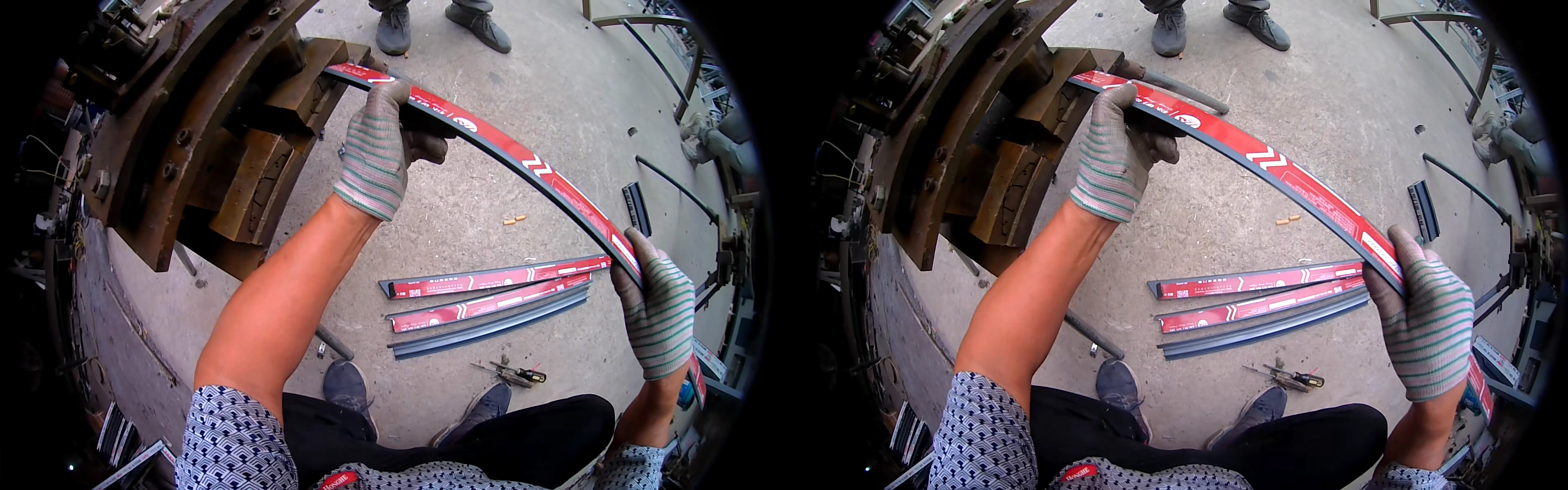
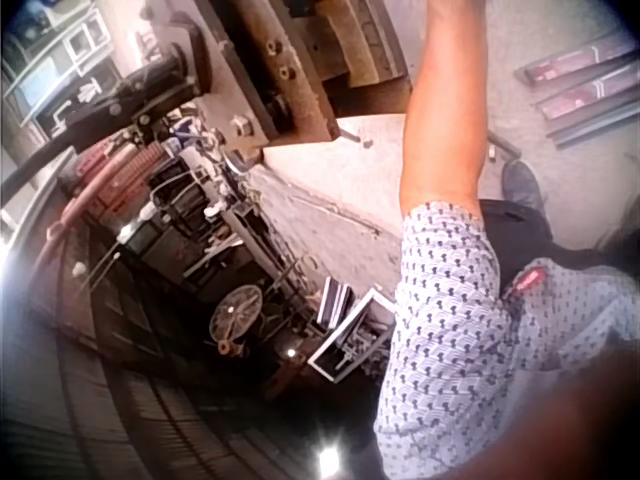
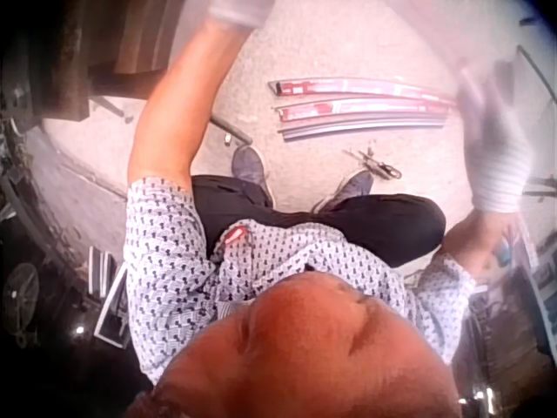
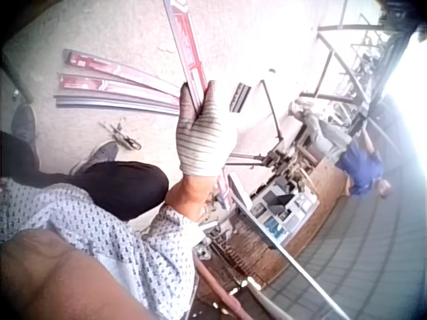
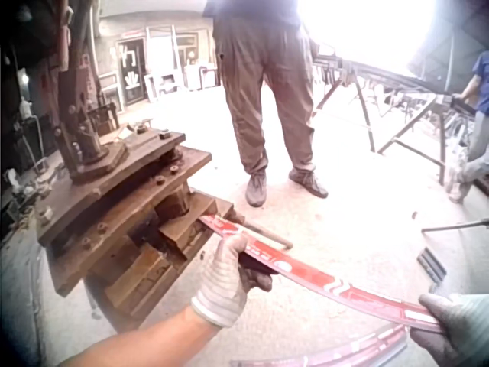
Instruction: The person sits on the floor and repeatedly picks up long, red-labeled metal strips. They bend the strips to test flexibility, peel off the protective red film, and place the strips back on the floor. The person also briefly handles a small red plastic piece.
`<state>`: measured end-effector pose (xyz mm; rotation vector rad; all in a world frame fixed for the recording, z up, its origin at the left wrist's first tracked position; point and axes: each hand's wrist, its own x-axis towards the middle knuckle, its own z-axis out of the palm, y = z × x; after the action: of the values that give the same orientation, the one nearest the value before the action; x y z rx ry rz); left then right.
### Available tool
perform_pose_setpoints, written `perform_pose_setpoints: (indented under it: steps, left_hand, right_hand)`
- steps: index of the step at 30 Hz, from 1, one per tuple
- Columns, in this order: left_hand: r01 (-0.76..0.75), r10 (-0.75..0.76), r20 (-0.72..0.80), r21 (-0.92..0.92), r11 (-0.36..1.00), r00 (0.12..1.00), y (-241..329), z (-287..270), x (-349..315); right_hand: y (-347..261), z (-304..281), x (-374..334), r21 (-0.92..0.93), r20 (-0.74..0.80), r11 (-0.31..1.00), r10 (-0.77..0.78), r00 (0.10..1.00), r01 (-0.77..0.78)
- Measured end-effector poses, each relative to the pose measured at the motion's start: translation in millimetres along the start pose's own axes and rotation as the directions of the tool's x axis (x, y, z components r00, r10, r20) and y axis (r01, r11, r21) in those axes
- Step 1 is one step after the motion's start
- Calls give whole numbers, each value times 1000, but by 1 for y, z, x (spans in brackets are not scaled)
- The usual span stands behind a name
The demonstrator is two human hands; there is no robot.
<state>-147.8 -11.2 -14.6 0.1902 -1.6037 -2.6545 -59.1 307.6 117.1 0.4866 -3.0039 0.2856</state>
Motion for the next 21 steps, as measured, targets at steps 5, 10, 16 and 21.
perform_pose_setpoints:
  steps: [5, 10, 16, 21]
  left_hand:
    - [34, -37, -125, -30, 999, 991, -6, 10, 9]
    - [-3, 3, -88, 7, 1000, 996, -6, 4, 8]
    - [10, -11, -93, -15, 1000, 996, -9, 3, 9]
    - [-5, 1, -92, -45, 999, 996, -10, -3, 7]
  right_hand:
    - [35, 5, 37, 281, 241, 944, 104, 965, -171]
    - [37, 10, 29, 176, 112, 984, 2, 994, -22]
    - [28, 12, 26, 269, 206, 949, 107, 973, -162]
    - [13, 11, 16, 251, 295, 936, 167, 941, -245]
